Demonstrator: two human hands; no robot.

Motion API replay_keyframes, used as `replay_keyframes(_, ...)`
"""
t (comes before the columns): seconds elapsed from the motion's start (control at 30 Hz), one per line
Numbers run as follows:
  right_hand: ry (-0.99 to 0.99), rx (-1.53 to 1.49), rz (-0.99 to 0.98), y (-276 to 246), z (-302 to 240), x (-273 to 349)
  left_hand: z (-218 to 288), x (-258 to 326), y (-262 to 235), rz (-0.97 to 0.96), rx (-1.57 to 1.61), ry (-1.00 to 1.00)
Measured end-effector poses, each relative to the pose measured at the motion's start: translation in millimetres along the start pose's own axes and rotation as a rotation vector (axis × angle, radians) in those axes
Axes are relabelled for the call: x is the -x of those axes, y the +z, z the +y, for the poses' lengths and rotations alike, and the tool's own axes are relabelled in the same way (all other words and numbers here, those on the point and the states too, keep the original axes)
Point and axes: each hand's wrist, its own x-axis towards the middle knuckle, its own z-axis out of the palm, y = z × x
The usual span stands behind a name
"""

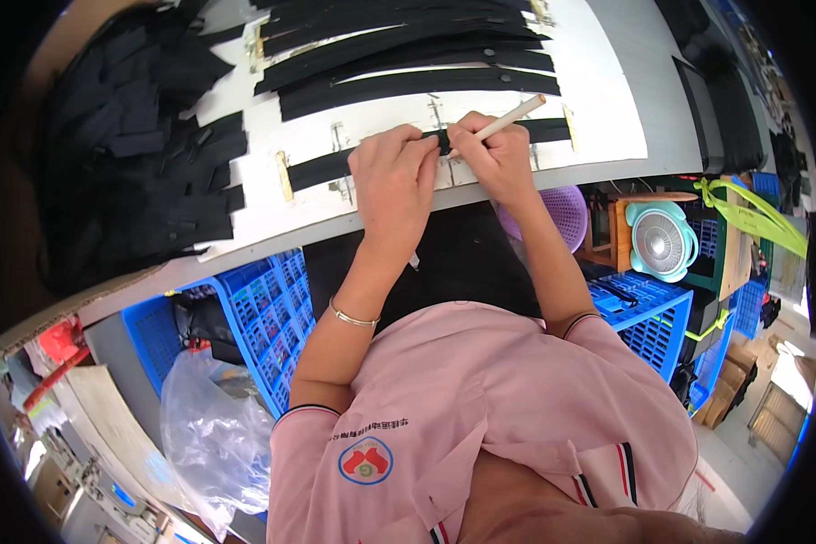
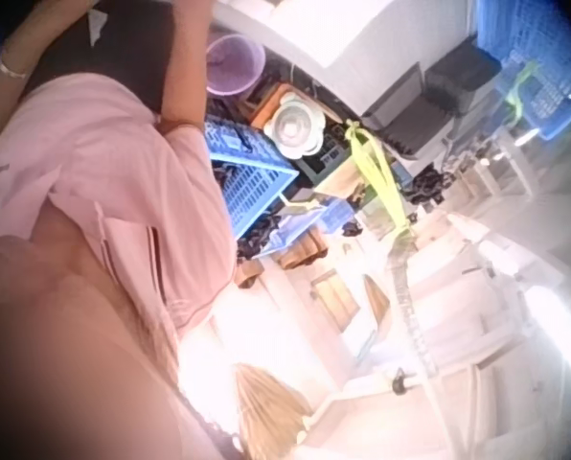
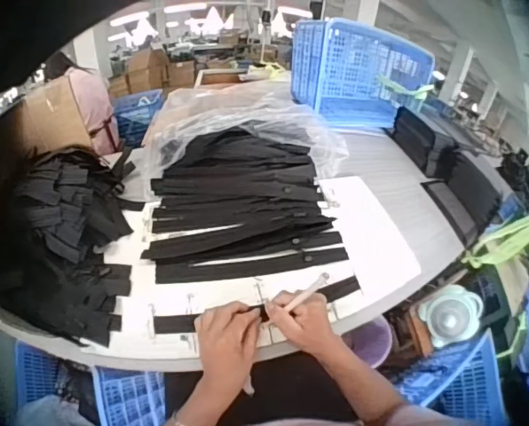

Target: Marking and aligning black fabric strips, likely zipper components, on a template board for manufacturing.

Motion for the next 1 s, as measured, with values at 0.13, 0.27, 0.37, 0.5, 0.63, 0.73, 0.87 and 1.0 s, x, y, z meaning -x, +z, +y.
replay_keyframes(0.13,0.116,-0.204,0.067,-22,-3,5,0,-1,-1,-0.017,-0.017,0.018)
replay_keyframes(0.27,0.203,-0.238,0.261,-64,8,2,1,0,-1,-0.017,-0.026,0.004)
replay_keyframes(0.37,0.286,-0.125,0.292,-80,27,-1,2,-1,-1,-0.008,-0.035,0.026)
replay_keyframes(0.5,0.217,-0.129,0.279,-80,43,2,10,-5,7,-0.034,-0.032,0.018)
replay_keyframes(0.63,0.188,-0.117,0.286,-78,43,4,32,-17,37,-0.075,0.121,0.069)
replay_keyframes(0.73,0.195,-0.146,0.254,-79,40,4,46,-28,62,-0.092,0.143,0.117)
replay_keyframes(0.87,0.177,-0.052,0.224,-80,40,3,51,-32,79,-0.124,0.115,0.128)
replay_keyframes(1.0,0.125,0.032,0.233,-78,41,3,49,-30,83,-0.114,0.074,0.129)
